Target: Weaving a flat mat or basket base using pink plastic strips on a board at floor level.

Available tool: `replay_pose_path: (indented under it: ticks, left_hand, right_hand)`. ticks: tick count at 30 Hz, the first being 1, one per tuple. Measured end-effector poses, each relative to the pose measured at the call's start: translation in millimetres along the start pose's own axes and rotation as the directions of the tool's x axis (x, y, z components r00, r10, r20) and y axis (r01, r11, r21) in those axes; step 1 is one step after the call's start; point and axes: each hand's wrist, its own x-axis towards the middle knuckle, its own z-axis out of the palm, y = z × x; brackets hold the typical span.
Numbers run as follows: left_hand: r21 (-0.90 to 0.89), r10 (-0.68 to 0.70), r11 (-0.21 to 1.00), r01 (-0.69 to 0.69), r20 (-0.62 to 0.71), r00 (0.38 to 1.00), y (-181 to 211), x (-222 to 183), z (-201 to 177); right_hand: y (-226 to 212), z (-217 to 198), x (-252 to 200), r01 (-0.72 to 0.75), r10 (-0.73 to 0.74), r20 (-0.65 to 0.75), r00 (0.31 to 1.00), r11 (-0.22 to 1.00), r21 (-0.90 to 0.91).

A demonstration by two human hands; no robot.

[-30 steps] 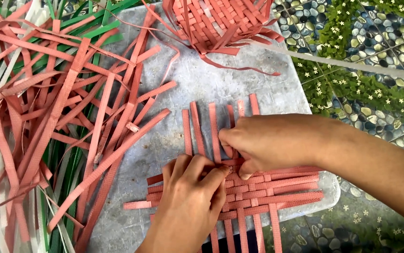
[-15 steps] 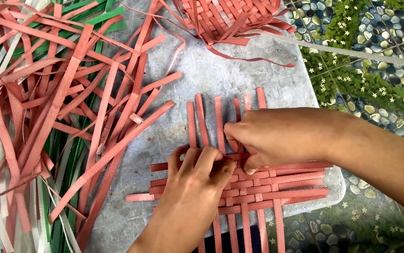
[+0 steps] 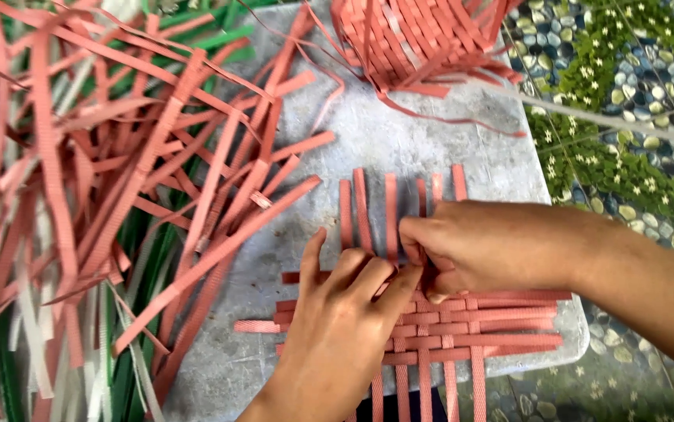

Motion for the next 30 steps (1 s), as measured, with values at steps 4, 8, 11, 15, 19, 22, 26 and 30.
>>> replay_pose_path:
  ticks: [4, 8, 11, 15, 19, 22, 26, 30]
  left_hand:
    - [0.062, -0.057, 0.996, 0.060, -0.050, 0.997, -13, -6, -23]
    - [0.140, 0.017, 0.990, -0.016, -0.009, 1.000, -23, -20, -29]
    - [0.151, 0.066, 0.987, -0.064, -0.010, 0.998, -24, -26, -21]
    - [0.204, 0.090, 0.975, -0.094, 0.025, 0.996, -21, -30, -18]
    - [0.223, 0.068, 0.972, -0.073, 0.030, 0.997, -17, -33, -15]
    - [0.173, 0.046, 0.984, -0.051, 0.035, 0.998, -14, -37, -10]
    - [0.277, 0.005, 0.961, -0.014, 0.036, 0.999, -6, -34, -9]
    - [0.437, 0.022, 0.899, -0.012, -0.018, 1.000, 3, -28, -5]
  right_hand:
    - [9, 6, 3, 0.036, -0.037, -0.035, 0.999, 0.999, -0.022]
    - [10, 7, 4, 0.026, -0.027, -0.018, 0.999, 0.998, -0.061]
    - [11, 8, 4, 0.016, -0.018, -0.022, 1.000, 0.998, -0.065]
    - [17, 11, 4, 0.044, -0.046, -0.028, 0.999, 0.996, -0.081]
    - [10, 6, 1, -0.010, 0.012, 0.020, 1.000, 0.995, -0.101]
    - [8, 4, -2, -0.072, 0.081, 0.067, 0.994, 0.989, -0.125]
    - [6, 1, -1, -0.082, 0.090, 0.071, 0.993, 0.991, -0.108]
    - [9, 5, 2, -0.091, 0.100, 0.065, 0.993, 0.987, -0.130]
